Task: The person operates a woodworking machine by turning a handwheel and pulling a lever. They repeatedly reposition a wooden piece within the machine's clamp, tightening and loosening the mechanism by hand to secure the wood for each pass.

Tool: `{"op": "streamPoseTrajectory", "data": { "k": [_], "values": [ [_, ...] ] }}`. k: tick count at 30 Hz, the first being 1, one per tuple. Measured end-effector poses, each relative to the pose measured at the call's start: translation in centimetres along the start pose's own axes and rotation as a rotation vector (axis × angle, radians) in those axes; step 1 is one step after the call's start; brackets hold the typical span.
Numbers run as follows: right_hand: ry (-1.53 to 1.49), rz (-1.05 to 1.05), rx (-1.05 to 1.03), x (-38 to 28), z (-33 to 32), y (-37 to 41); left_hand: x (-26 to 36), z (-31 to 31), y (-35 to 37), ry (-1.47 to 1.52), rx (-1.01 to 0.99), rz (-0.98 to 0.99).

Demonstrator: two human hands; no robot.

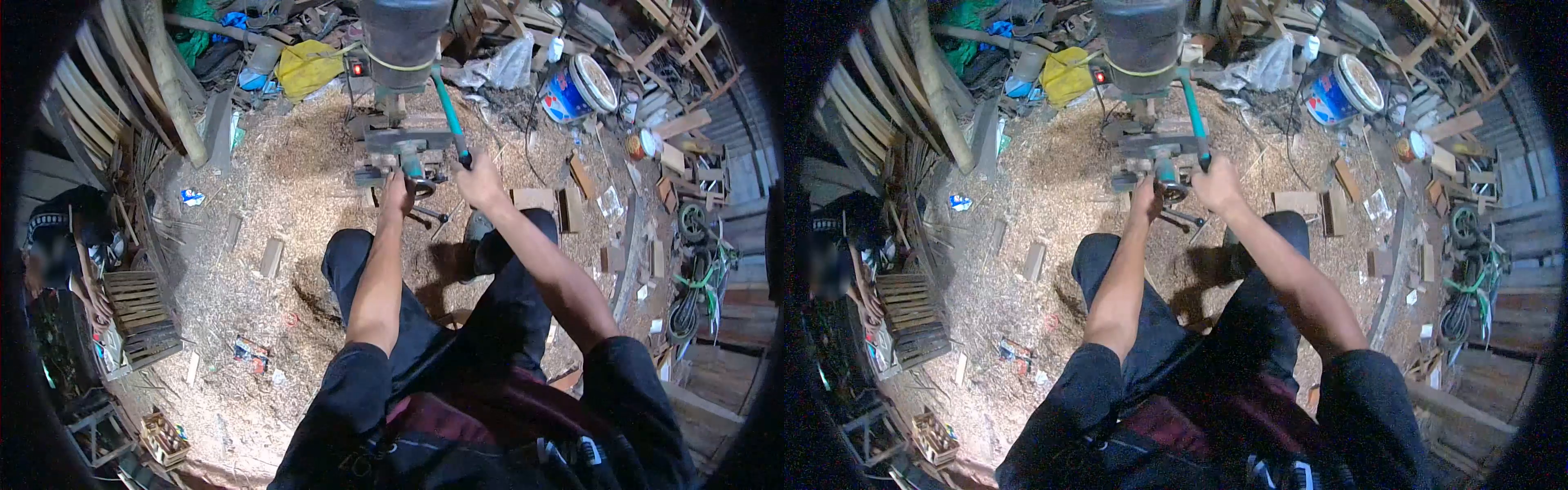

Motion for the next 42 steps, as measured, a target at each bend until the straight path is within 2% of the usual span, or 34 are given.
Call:
{"op": "streamPoseTrajectory", "data": {
  "k": [4,7,10,11,12,13,14,15,16,18,20,21,25,28,29,32,36,37,40,41,42],
  "values": [
    [-0.002,0.048,0.051,0.8,1.0,0.2,-1.4,0.4,-0.9,-0.096,0.085,0.058],
    [0.048,0.051,-0.012,2.1,2.9,-0.3,-0.7,0.1,0.4,-0.089,0.123,0.057],
    [0.001,-0.049,0.078,3.9,5.6,-0.7,-0.1,-0.3,0.8,-0.052,0.197,0.119],
    [0.057,-0.133,0.183,7.1,8.4,-2.4,0.0,0.3,0.5,-0.045,0.159,0.151],
    [-0.016,-0.041,0.074,7.3,9.6,-1.9,-0.3,0.3,0.3,-0.041,0.136,0.175],
    [0.058,-0.187,0.289,7.5,10.3,-2.2,-0.5,0.1,0.8,-0.064,0.144,0.143],
    [0.023,-0.138,0.181,8.8,12.1,-3.3,-0.3,-0.2,0.7,-0.096,0.159,0.116],
    [-0.103,-0.215,0.257,9.3,13.0,-4.1,-0.6,-0.4,0.4,-0.114,0.187,0.143],
    [-0.039,-0.275,0.272,10.9,14.2,-5.4,-1.3,-0.1,0.2,-0.118,0.197,0.155],
    [-0.036,-0.392,0.355,10.1,13.7,-4.5,-0.8,-1.1,0.1,-0.067,0.169,0.154],
    [-0.072,-0.241,0.194,11.0,14.3,-5.2,-0.2,-1.2,1.0,0.057,0.178,0.218],
    [-0.044,-0.335,0.302,10.0,13.5,-4.3,0.4,-1.6,0.9,0.028,0.183,0.221],
    [-0.037,-0.255,0.204,9.4,13.0,-4.0,-0.2,-1.0,1.5,0.054,0.155,0.125],
    [-0.105,-0.393,0.289,7.5,10.8,-1.9,-0.3,-0.3,3.1,0.016,0.272,0.205],
    [-0.192,-0.485,0.298,5.0,8.5,-0.4,0.0,0.3,3.5,0.032,0.239,0.267],
    [-0.074,-0.671,0.311,2.2,5.6,1.3,-0.4,1.4,4.2,-0.066,0.236,0.197],
    [-0.256,-0.487,0.069,2.0,3.1,-0.7,-1.2,1.3,3.4,-0.097,0.081,0.241],
    [-0.275,-0.479,0.055,1.9,2.4,-1.8,-0.2,0.4,4.2,-0.058,0.128,0.321],
    [-0.361,-0.195,-0.212,-2.4,-2.0,-0.4,1.4,-1.8,4.6,-0.031,0.032,0.216],
    [-0.446,-0.173,-0.275,-3.8,-3.3,-0.4,4.2,-4.0,6.0,-0.121,0.097,0.23],
    [-0.53,-0.15,-0.339,-4.9,-4.4,-1.0,6.8,-6.4,7.1,-0.12,0.254,0.348]
  ]
}}
Point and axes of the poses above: each hand's wrist, its own y-axis away from the middle knuckle, its own z-axis out of the palm, x = y × z, the point moved 9 cm from there along -y, towards the middle knuckle, and after that the axes turned 13 degrees about -x, right-handed, at the moved point
